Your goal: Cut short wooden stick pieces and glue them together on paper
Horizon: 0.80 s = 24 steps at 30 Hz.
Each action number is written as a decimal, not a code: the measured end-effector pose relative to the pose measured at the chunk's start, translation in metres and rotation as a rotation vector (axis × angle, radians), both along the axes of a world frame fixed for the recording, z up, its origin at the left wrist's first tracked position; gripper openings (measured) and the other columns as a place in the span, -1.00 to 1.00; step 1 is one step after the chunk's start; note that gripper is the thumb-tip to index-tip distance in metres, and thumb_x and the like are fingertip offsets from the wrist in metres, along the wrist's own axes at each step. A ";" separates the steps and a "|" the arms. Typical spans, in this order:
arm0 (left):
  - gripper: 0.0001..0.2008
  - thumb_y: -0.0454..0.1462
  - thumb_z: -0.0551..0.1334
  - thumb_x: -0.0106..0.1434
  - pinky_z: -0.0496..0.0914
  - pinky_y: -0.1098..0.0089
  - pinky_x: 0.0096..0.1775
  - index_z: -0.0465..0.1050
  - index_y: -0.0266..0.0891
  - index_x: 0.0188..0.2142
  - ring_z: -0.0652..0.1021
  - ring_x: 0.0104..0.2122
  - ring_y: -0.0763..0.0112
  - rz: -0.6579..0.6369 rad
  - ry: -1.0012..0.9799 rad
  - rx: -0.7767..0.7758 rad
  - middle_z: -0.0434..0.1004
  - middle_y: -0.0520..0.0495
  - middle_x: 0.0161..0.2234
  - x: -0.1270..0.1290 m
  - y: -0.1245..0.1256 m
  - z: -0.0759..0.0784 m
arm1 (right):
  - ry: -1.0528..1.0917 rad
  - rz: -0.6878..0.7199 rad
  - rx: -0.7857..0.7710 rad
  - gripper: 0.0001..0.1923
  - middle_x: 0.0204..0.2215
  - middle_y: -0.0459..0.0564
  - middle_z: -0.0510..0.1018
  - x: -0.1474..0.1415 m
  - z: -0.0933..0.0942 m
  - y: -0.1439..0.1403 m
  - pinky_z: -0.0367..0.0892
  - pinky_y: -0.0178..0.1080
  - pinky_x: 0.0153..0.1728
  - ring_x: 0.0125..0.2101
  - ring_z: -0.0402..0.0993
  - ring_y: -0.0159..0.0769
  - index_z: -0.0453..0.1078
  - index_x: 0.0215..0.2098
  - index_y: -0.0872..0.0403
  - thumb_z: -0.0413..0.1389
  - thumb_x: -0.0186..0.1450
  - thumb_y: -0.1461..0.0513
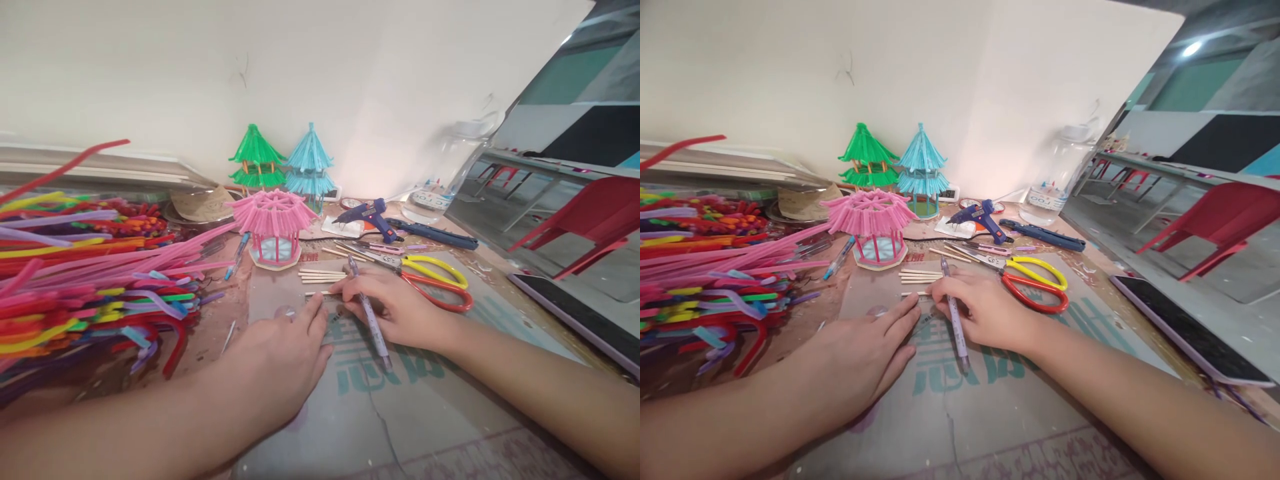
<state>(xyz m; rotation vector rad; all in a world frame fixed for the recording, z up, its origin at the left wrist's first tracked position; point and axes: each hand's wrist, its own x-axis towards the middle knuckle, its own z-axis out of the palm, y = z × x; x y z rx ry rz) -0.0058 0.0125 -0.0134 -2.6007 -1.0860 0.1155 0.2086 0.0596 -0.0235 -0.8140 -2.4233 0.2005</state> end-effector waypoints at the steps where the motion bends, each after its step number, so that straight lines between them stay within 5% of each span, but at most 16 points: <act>1: -0.53 -0.19 0.02 0.41 0.53 0.25 -0.43 0.29 -0.31 0.25 0.64 -0.17 0.08 -0.004 0.006 0.005 0.28 -0.25 0.26 0.000 0.000 0.000 | -0.006 -0.003 -0.003 -0.91 -0.32 0.01 0.58 0.000 0.000 0.000 0.35 -0.22 -0.28 -0.28 0.47 -0.21 0.28 -0.34 0.00 0.04 0.34 0.30; 15: -0.55 -0.27 0.07 0.38 0.53 0.25 -0.41 0.32 -0.26 0.24 0.61 -0.07 0.01 -0.066 0.054 0.054 0.24 -0.29 0.27 -0.004 -0.002 -0.012 | 0.019 0.025 -0.031 -0.90 -0.34 0.00 0.56 -0.002 0.001 0.000 0.38 -0.22 -0.27 -0.28 0.48 -0.23 0.28 -0.33 0.00 0.03 0.35 0.31; 24: -0.51 -0.19 0.11 0.37 0.43 0.29 -0.57 0.27 -0.20 0.27 0.65 -0.29 0.10 -0.064 -0.019 0.125 0.36 -0.27 0.22 -0.004 0.000 -0.013 | 0.000 0.010 0.020 -0.92 -0.33 0.01 0.57 -0.001 -0.001 0.000 0.36 -0.22 -0.30 -0.30 0.45 -0.23 0.29 -0.32 0.02 0.02 0.35 0.31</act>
